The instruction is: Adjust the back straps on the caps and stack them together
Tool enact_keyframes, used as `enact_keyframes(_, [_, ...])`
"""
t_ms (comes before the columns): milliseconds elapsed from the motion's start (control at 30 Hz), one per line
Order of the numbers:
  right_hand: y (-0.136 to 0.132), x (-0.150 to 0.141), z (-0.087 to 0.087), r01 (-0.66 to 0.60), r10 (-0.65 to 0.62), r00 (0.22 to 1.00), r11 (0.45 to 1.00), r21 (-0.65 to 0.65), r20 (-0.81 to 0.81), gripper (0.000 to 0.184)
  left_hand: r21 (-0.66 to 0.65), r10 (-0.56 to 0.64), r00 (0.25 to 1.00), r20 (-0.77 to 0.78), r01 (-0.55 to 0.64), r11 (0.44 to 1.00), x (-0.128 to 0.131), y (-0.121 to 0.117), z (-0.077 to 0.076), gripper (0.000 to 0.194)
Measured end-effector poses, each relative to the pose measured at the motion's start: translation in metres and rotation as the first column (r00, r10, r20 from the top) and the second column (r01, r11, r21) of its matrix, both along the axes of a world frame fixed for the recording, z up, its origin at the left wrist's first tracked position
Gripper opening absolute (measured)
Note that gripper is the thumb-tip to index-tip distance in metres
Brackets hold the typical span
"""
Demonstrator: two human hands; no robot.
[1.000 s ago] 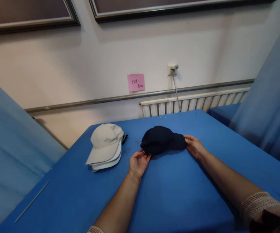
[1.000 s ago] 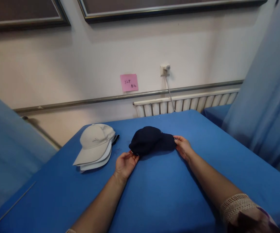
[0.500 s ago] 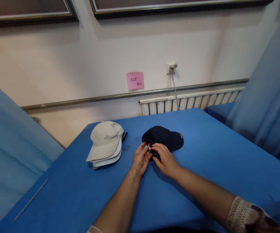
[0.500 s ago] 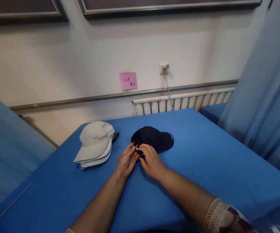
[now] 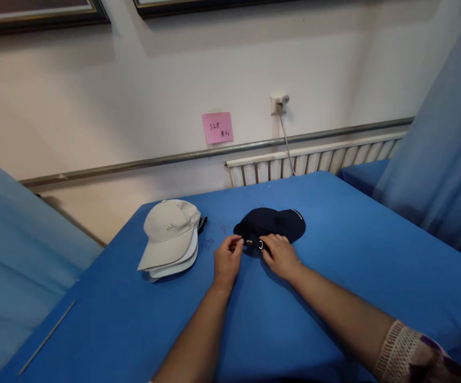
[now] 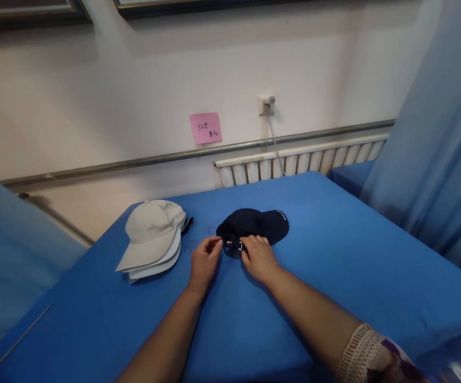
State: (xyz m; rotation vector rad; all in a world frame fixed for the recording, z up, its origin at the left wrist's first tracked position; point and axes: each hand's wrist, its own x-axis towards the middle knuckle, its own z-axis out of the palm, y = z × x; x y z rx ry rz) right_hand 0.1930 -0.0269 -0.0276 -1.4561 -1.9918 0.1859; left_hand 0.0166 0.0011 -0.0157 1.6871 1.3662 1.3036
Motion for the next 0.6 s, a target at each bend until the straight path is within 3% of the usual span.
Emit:
enact_keyframes(67, [0.001, 0.001, -0.003, -0.003, 0.003, 1.0, 1.0, -0.007, -0.016, 0.031, 0.143, -0.107, 0.976, -0.192, 0.135, 0.98, 0.001, -0.002, 0.002, 0.015])
enact_keyframes(167, [0.001, 0.001, -0.005, 0.007, -0.008, 0.999, 1.0, -0.02, -0.05, 0.029, 0.193, -0.216, 0.88, -0.423, 0.32, 0.927, 0.006, -0.006, 0.004, 0.019])
enact_keyframes(333, [0.001, 0.003, -0.007, -0.017, 0.013, 0.996, 0.999, -0.043, -0.09, 0.026, 0.153, -0.249, 0.807, -0.535, 0.383, 0.911, 0.015, -0.012, 0.007, 0.028])
enact_keyframes(433, [0.003, 0.004, -0.01, -0.044, 0.038, 0.991, 0.998, -0.045, -0.131, 0.027, 0.079, -0.292, 0.875, -0.386, 0.347, 0.935, 0.017, -0.013, 0.006, 0.029])
enact_keyframes(533, [0.005, 0.006, -0.012, -0.066, 0.053, 0.981, 0.996, -0.064, -0.186, 0.028, -0.035, -0.274, 0.961, -0.03, 0.272, 0.962, 0.015, -0.011, 0.005, 0.023])
enact_keyframes(600, [0.005, 0.006, -0.013, -0.055, 0.037, 0.977, 0.995, -0.078, -0.21, 0.028, -0.096, -0.226, 0.952, 0.205, 0.249, 0.964, 0.012, -0.008, 0.004, 0.022])
